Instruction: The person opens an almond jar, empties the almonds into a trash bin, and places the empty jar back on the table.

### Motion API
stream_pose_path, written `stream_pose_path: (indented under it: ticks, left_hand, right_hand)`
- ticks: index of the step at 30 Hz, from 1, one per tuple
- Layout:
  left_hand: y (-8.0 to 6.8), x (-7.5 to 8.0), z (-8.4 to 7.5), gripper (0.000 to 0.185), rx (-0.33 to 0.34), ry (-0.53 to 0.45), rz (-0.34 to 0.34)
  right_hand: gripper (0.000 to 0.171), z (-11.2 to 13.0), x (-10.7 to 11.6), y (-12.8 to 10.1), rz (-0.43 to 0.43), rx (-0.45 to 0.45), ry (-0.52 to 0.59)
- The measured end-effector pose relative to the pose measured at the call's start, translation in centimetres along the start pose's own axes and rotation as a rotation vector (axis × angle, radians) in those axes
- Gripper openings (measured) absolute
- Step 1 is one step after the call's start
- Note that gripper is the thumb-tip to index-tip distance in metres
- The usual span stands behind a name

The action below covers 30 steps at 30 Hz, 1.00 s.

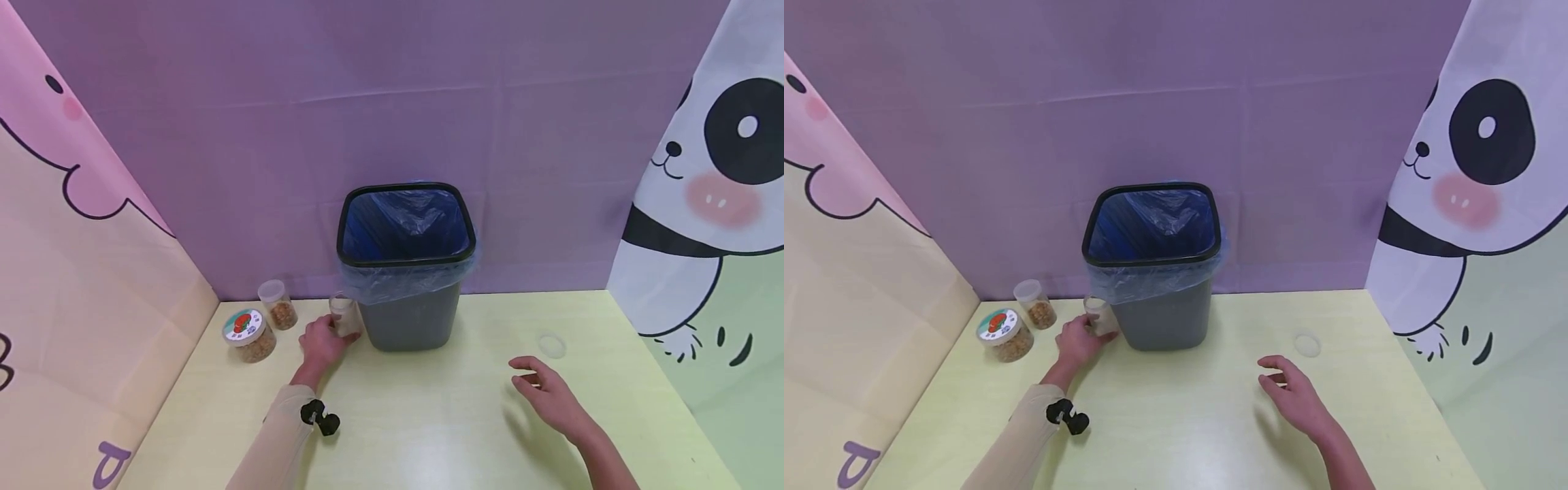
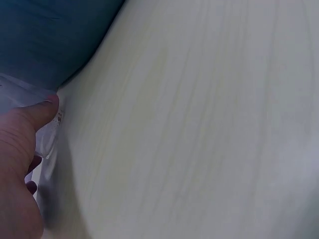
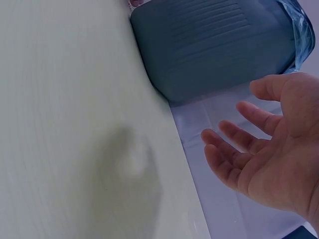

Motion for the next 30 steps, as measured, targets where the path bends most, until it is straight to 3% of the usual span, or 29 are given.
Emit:
stream_pose_path:
  ticks: [24, 30]
  left_hand:
    - [-0.4, 0.5, 1.0, 0.067, 0.02, 0.001, 0.008]
    - [-0.5, 0.5, 1.1, 0.076, 0.031, -0.013, 0.009]
  right_hand:
    - [0.03, -1.0, -0.7, -0.4, 0.007, -0.055, 0.005]
    - [0.033, -1.0, -1.0, -0.4, 0.003, -0.042, 0.023]
Point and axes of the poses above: each hand's wrist, its own y-axis towards the middle knuckle, its own x-axis out of the back of the hand, z = x × y, the point moved 5 cm from there along y, towards the middle knuckle, and after that the axes turned 8 degrees about x, right-handed, at the moved point
